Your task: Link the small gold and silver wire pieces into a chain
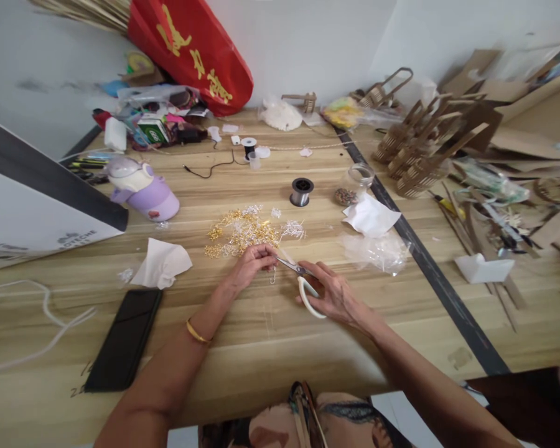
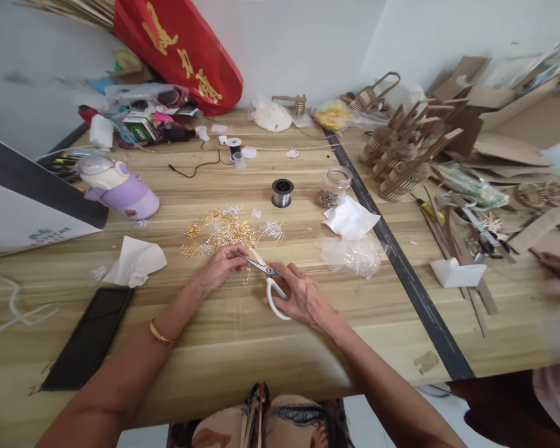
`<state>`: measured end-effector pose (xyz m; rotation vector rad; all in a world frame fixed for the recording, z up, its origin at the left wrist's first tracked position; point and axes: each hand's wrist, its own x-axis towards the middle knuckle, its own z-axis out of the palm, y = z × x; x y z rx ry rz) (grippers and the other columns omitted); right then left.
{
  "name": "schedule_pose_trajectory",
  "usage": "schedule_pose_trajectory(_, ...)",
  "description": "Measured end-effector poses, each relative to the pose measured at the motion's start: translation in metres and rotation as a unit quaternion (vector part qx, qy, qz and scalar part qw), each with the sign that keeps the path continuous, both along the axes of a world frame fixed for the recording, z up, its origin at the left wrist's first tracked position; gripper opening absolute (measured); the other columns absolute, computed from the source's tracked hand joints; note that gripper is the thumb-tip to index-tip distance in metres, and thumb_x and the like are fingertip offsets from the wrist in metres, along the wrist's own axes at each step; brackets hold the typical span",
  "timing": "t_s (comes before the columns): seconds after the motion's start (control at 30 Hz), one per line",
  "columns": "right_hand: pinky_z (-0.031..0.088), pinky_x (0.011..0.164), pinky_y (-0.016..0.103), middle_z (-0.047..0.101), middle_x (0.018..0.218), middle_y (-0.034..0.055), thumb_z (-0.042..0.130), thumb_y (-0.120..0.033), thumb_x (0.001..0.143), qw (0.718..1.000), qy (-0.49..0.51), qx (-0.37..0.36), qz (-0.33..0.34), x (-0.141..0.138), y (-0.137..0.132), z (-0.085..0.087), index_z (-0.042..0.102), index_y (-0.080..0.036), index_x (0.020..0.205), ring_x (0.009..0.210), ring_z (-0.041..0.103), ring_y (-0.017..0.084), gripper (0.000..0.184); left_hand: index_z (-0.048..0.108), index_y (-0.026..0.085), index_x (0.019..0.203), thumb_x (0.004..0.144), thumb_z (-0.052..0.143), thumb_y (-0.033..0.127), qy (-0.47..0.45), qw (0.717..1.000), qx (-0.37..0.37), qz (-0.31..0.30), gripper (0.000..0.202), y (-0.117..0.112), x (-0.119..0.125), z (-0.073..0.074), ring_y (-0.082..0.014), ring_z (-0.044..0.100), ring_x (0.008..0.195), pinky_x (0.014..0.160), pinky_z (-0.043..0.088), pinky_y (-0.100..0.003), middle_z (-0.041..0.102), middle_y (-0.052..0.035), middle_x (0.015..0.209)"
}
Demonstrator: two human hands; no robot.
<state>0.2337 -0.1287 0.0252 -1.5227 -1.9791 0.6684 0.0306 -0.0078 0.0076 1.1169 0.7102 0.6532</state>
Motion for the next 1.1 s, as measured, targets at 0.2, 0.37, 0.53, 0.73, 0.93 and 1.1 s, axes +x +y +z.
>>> schedule_pose_trajectory(0.2,0.042,0.062,0.025,0.057,0.090,0.0024,0.065,-0.031,0.081,0.999,-0.033,-0.008,-0.007,-0.008,0.002,0.005,0.048,-0.022,0.127,0.066,0.055,0.013,0.051,0.065,0.013,0.073,0.063,0.076,0.024,0.008,1.000,0.014,-0.013,0.018,0.001,0.000,-0.001,-0.0088,0.053,0.059,0.056,0.041,-0.021,0.063,-0.0007,0.068)
schedule_pose_trajectory(0.37,0.042,0.064,0.024,0.057,0.091,0.0025,0.060,-0.027,0.084,0.999,-0.033,-0.011,-0.011,-0.011,0.003,0.005,0.046,-0.023,0.128,0.066,0.055,0.013,0.046,0.066,0.013,0.075,0.063,0.075,0.023,0.002,1.000,0.018,-0.024,0.018,0.001,-0.001,-0.001,-0.0090,0.053,0.059,0.057,0.042,-0.021,0.063,-0.0007,0.068)
schedule_pose_trajectory(0.53,0.041,0.063,0.023,0.057,0.089,0.0021,0.056,-0.027,0.086,0.998,-0.056,0.001,-0.014,-0.012,0.004,0.001,0.046,-0.024,0.129,0.066,0.056,0.013,0.044,0.067,0.013,0.076,0.065,0.074,0.023,0.012,0.999,0.035,-0.033,0.016,0.002,-0.002,-0.004,-0.0092,0.052,0.059,0.057,0.041,-0.021,0.062,-0.0003,0.066)
schedule_pose_trajectory(0.73,0.042,0.063,0.023,0.058,0.093,0.0034,0.053,-0.028,0.089,0.997,-0.075,-0.003,-0.010,-0.014,0.003,0.003,0.044,-0.023,0.131,0.067,0.057,0.013,0.043,0.068,0.013,0.078,0.067,0.073,0.024,0.028,0.998,0.049,-0.040,0.016,0.003,-0.002,-0.006,-0.0098,0.053,0.061,0.058,0.040,-0.021,0.062,-0.0006,0.067)
schedule_pose_trajectory(0.93,0.043,0.065,0.023,0.060,0.097,0.0054,0.050,-0.027,0.091,0.996,-0.093,0.001,0.001,-0.014,0.003,0.002,0.044,-0.022,0.131,0.072,0.059,0.014,0.041,0.068,0.013,0.078,0.067,0.073,0.025,0.026,0.998,0.045,-0.043,0.017,0.003,-0.002,-0.007,-0.0100,0.052,0.061,0.058,0.040,-0.022,0.061,-0.0005,0.067)
schedule_pose_trajectory(1.1,0.046,0.067,0.025,0.060,0.100,0.0070,0.049,-0.025,0.092,0.993,-0.121,0.005,0.010,-0.014,0.003,0.001,0.045,-0.023,0.129,0.082,0.060,0.017,0.038,0.067,0.013,0.077,0.066,0.073,0.025,0.029,0.998,0.040,-0.040,0.018,0.002,-0.001,-0.006,-0.0104,0.052,0.061,0.058,0.040,-0.022,0.061,-0.0006,0.066)
